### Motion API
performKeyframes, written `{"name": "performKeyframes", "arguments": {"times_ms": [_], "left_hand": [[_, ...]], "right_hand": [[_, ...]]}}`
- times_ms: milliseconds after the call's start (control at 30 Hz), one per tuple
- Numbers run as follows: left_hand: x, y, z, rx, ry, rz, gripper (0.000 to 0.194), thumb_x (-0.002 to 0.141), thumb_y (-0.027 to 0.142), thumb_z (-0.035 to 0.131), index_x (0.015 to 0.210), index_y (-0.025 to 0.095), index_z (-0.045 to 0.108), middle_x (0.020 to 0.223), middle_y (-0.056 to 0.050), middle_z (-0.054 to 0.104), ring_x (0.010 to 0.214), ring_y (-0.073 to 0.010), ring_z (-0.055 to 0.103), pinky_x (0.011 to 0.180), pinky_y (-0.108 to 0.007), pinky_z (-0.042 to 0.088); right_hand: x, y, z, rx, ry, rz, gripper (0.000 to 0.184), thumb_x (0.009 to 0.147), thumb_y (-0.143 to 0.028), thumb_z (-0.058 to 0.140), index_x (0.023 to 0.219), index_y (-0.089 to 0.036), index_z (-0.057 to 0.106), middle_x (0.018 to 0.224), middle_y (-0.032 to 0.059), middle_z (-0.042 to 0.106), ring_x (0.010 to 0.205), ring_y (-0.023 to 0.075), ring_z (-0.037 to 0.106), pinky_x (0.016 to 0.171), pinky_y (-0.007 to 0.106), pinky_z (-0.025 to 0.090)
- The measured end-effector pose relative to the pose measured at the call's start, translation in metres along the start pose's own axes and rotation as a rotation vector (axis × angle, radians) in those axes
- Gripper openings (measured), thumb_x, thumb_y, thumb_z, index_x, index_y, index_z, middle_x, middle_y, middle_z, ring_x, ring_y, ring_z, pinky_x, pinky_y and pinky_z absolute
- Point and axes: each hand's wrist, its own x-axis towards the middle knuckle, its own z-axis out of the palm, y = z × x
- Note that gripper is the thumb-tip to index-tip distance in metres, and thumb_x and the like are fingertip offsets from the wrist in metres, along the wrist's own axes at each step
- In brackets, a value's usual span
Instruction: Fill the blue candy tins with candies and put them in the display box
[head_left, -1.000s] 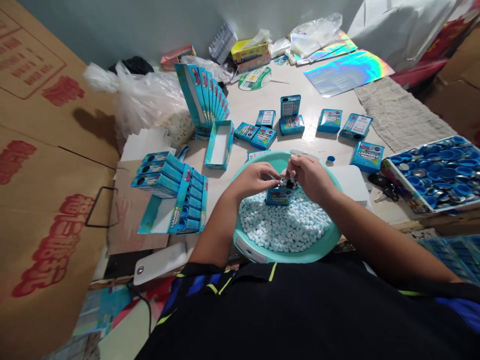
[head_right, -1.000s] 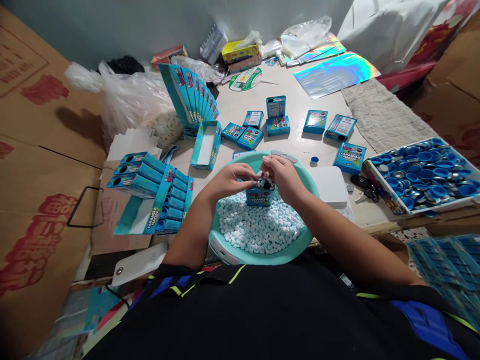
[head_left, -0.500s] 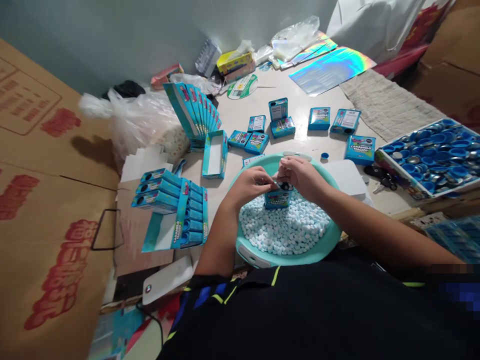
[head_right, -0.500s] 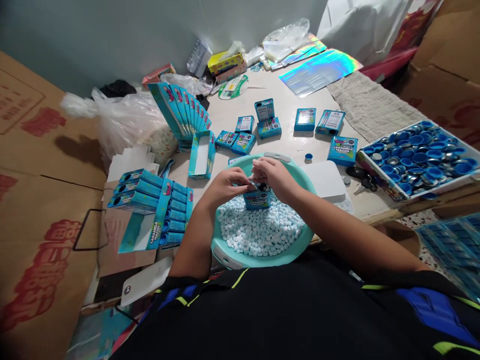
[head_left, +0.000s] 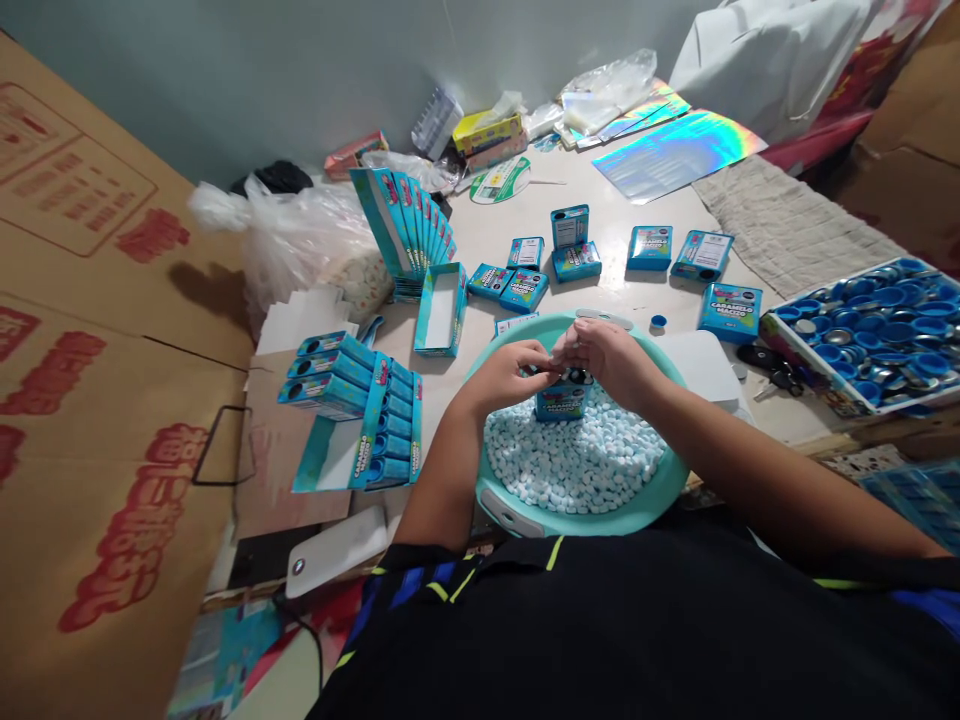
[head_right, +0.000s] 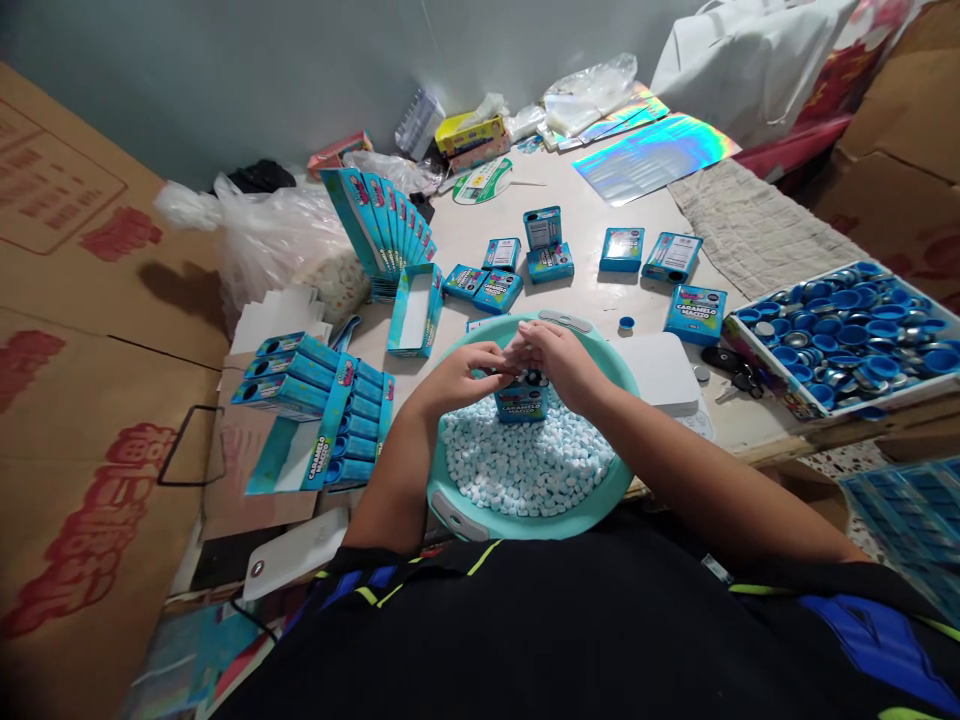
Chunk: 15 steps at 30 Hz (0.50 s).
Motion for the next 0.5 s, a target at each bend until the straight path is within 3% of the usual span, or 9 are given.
{"name": "performKeyframes", "arguments": {"times_ms": [267, 500], "left_hand": [[-0.0001, 0.0051, 0.0015, -0.046, -0.022, -0.01, 0.023, 0.087, 0.012, 0.064, 0.099, 0.019, 0.083, 0.1, -0.007, 0.079, 0.091, -0.0183, 0.072, 0.082, -0.032, 0.057], [-0.0004, 0.0076, 0.0021, -0.065, -0.022, -0.031, 0.021, 0.088, 0.012, 0.065, 0.1, 0.018, 0.082, 0.101, -0.009, 0.079, 0.093, -0.0202, 0.073, 0.08, -0.033, 0.058]], "right_hand": [[0.0029, -0.0008, -0.0022, 0.016, 0.052, 0.023, 0.033, 0.083, -0.056, 0.064, 0.074, -0.026, 0.055, 0.077, 0.0047, 0.068, 0.08, 0.0216, 0.066, 0.086, 0.039, 0.055], [0.0041, 0.0013, -0.0085, -0.081, 0.124, -0.055, 0.034, 0.086, -0.056, 0.064, 0.074, -0.025, 0.061, 0.078, 0.0045, 0.069, 0.079, 0.0202, 0.067, 0.087, 0.039, 0.054]]}}
